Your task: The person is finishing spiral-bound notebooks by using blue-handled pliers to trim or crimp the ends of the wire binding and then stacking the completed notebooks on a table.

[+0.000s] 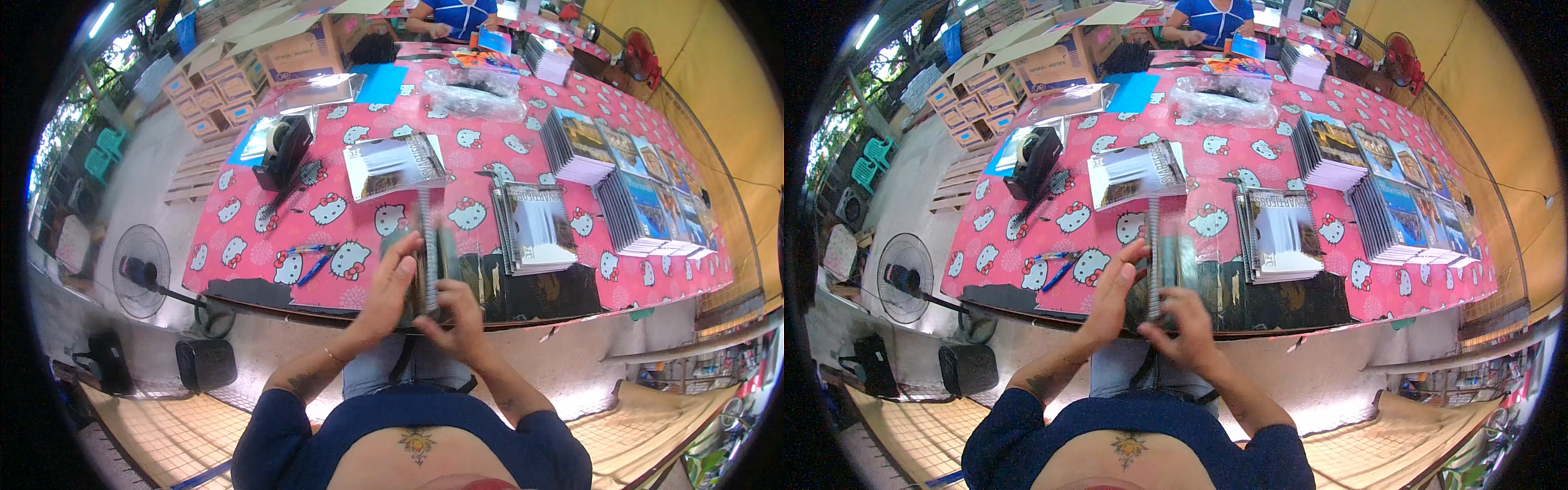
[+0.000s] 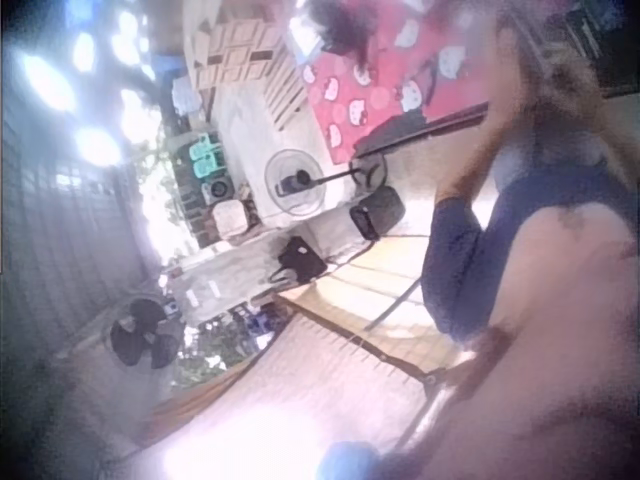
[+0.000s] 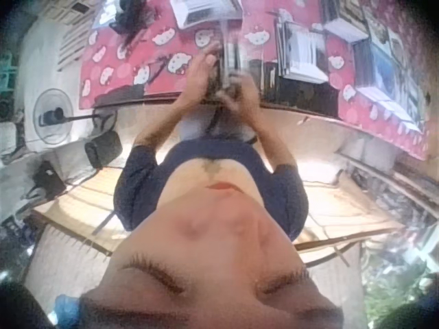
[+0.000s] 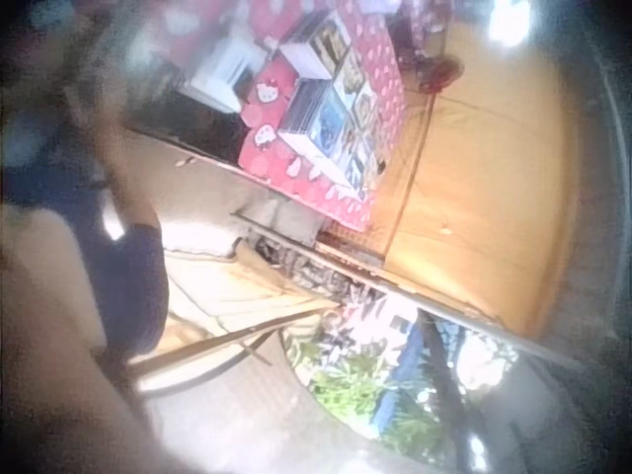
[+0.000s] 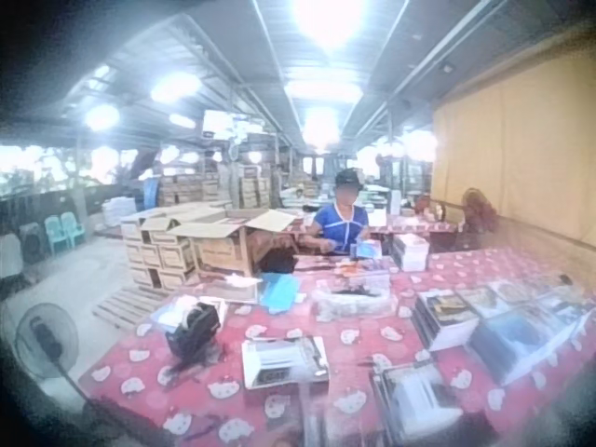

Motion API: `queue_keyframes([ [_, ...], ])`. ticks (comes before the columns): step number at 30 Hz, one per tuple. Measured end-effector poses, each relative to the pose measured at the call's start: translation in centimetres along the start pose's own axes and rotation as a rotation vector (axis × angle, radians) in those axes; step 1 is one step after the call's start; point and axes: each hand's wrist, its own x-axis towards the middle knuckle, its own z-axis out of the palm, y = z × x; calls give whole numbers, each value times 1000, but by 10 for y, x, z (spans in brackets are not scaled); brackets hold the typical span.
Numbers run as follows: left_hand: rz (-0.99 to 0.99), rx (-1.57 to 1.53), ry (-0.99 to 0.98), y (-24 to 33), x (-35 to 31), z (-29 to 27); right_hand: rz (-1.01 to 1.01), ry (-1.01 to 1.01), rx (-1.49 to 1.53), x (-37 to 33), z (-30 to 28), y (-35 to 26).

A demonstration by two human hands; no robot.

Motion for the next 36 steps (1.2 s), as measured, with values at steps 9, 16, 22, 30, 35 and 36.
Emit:
queue_keyframes([
  [9, 102, 1652, 22, -68, -16, -162, -202, -86, -532, 52, 55, 0],
  [16, 46, 1510, 61, -55, 3, -201, -115, -160, -707, 117, 53, 1],
  [22, -331, -377, 137, 12, -5, -113, -112, -114, -661, 116, 53, -2],
  [30, -513, -479, 130, 27, -9, -92, -139, -126, -603, 114, 50, -6],
  [35, 93, 754, 37, 41, -3, -103, -145, -182, -729, 110, 35, -5],
  [36, 21, 586, -30, 31, 3, -123, -119, -196, -731, 108, 23, -1],
])
